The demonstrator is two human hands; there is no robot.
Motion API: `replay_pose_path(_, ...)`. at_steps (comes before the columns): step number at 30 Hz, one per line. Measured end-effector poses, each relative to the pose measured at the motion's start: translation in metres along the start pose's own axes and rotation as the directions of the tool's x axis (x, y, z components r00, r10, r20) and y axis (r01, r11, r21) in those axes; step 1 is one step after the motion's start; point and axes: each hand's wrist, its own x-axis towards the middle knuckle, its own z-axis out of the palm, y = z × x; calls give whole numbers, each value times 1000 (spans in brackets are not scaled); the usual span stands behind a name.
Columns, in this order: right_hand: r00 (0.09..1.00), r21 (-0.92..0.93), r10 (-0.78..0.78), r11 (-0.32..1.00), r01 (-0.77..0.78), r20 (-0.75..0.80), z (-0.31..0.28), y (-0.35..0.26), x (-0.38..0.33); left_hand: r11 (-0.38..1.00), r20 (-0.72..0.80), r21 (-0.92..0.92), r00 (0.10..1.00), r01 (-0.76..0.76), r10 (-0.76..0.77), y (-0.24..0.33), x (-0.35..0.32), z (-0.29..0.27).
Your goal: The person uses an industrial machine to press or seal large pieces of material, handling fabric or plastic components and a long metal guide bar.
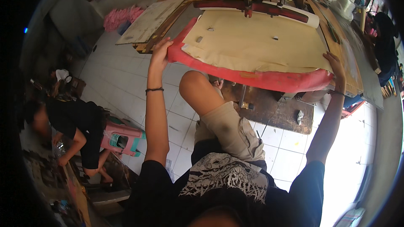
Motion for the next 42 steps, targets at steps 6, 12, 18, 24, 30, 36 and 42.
replay_pose_path(6,999,-65,-27,997,29,28,-7,1,-24,996,67,-75,996,-50,56,-2,-61,-26)
replay_pose_path(12,992,83,77,993,-85,95,-4,-28,-119,999,96,-35,995,13,-9,11,-123,-50)
replay_pose_path(18,990,12,132,991,-133,48,-4,-37,-122,996,76,26,994,81,-83,6,-105,-38)
replay_pose_path(24,983,75,144,985,-153,115,-3,-36,-111,941,128,338,989,21,-68,-2,-66,-37)
replay_pose_path(30,983,-92,179,979,-181,-29,-2,-40,-88,950,378,312,919,-16,-109,18,-40,-3)
replay_pose_path(36,994,-221,78,971,-94,-78,-18,-18,-51,933,436,351,896,-79,-88,22,-20,16)
replay_pose_path(42,997,-167,35,985,-47,-73,-20,0,-50,958,468,277,881,-68,-73,27,-39,18)
